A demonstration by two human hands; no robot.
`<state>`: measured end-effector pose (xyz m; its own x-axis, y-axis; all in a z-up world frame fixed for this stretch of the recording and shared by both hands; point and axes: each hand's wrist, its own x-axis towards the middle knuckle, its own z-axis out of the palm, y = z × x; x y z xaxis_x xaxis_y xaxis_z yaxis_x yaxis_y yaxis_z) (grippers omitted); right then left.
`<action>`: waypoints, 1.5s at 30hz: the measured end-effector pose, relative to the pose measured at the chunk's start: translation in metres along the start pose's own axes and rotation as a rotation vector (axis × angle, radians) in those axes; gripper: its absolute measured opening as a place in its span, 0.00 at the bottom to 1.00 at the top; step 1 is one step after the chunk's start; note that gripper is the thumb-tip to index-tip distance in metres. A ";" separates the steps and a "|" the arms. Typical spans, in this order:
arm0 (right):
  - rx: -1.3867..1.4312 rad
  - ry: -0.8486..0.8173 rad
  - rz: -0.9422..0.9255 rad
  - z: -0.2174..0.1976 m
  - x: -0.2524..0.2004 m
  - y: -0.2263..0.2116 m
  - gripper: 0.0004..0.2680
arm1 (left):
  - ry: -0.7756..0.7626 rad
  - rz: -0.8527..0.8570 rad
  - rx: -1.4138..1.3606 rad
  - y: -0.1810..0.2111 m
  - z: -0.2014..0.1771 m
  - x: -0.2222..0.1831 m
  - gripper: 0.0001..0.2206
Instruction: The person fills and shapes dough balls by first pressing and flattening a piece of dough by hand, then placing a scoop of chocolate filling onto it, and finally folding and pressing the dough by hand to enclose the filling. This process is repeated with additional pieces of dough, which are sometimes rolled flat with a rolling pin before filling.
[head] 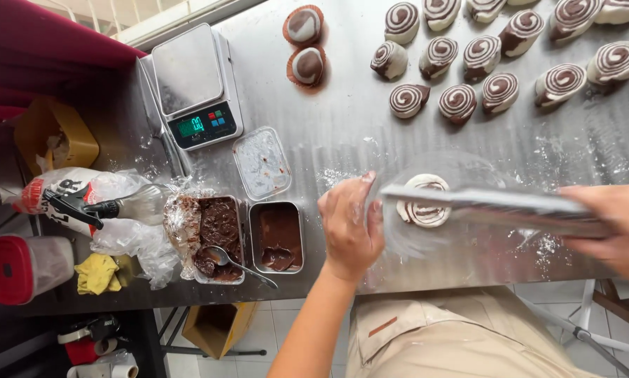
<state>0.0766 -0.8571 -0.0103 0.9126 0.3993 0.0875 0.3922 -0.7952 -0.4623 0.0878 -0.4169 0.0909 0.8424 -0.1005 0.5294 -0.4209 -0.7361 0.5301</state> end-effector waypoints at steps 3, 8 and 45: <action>0.000 -0.030 -0.026 -0.019 0.066 -0.120 0.28 | -0.100 -0.029 0.071 -0.027 0.012 0.001 0.18; 0.132 -0.083 -0.090 -0.001 0.095 -0.130 0.24 | -0.354 -0.172 0.179 -0.075 0.036 -0.032 0.19; -0.172 0.104 0.038 0.041 0.060 -0.073 0.03 | -0.205 -0.201 0.193 -0.063 0.031 -0.069 0.20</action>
<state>0.0984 -0.7564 -0.0076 0.9306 0.3255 0.1672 0.3630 -0.8787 -0.3099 0.0670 -0.3849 0.0006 0.9602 -0.0584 0.2731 -0.1849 -0.8657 0.4651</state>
